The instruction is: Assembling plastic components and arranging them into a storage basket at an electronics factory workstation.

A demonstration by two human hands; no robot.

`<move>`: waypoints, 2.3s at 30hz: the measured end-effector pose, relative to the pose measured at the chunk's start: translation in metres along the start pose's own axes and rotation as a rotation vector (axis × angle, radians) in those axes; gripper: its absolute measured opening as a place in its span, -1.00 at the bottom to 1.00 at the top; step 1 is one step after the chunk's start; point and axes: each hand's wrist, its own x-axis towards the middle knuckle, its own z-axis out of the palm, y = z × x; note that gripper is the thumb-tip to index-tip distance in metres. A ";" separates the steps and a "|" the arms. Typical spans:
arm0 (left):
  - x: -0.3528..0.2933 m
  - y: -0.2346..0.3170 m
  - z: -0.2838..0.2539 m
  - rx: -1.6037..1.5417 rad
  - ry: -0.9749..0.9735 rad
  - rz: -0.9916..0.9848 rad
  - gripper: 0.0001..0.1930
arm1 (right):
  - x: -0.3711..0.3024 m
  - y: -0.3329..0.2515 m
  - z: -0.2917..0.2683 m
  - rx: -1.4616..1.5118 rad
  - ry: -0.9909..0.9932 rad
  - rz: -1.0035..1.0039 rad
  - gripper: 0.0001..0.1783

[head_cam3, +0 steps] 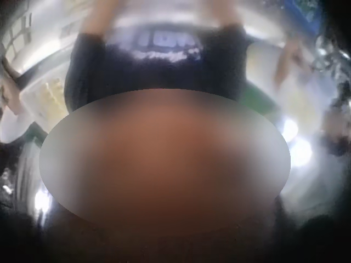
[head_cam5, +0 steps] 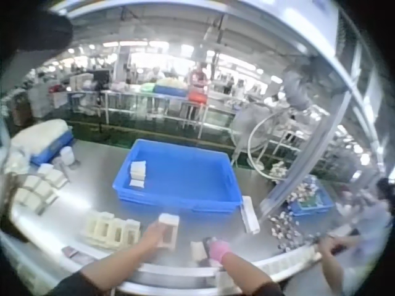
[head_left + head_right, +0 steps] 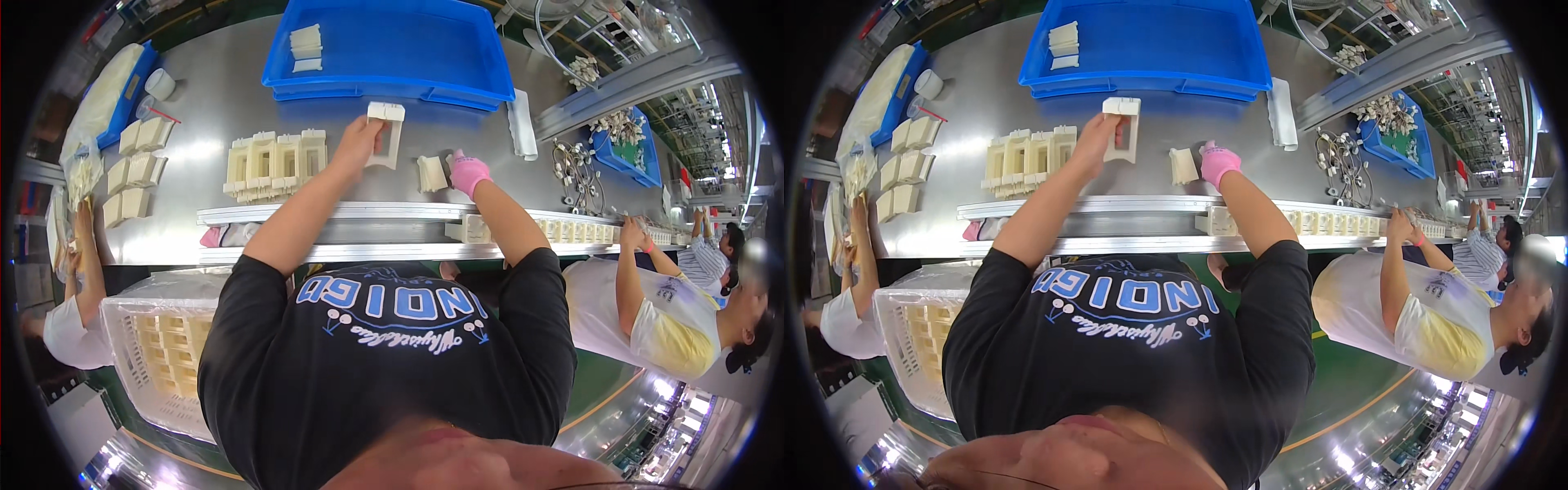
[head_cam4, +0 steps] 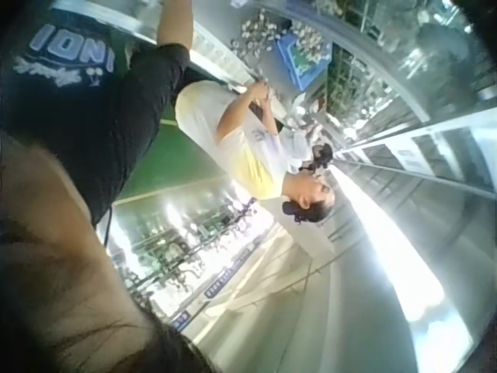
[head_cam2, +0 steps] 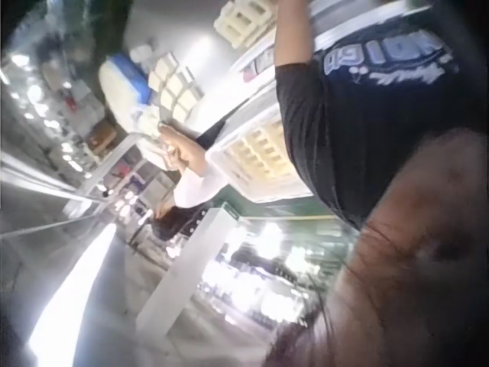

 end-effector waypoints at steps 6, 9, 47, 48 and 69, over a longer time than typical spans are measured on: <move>-0.009 -0.016 0.014 -0.130 -0.060 -0.192 -0.76 | -0.005 0.008 -0.018 0.073 0.250 -0.029 -0.57; -0.010 -0.030 0.014 -0.046 -0.073 -0.109 -0.71 | -0.048 -0.010 -0.076 0.905 -0.101 -0.190 -0.67; -0.039 0.002 0.012 -0.028 -0.863 -0.328 -0.59 | -0.118 -0.055 -0.081 1.115 0.530 -0.824 -0.61; -0.042 0.013 0.009 0.029 -1.006 -0.438 -0.61 | -0.122 -0.053 -0.082 1.284 0.200 -0.953 -0.62; 0.068 0.023 -0.114 1.153 -0.221 0.226 -0.71 | -0.008 -0.052 -0.028 0.039 -0.151 -0.101 -0.54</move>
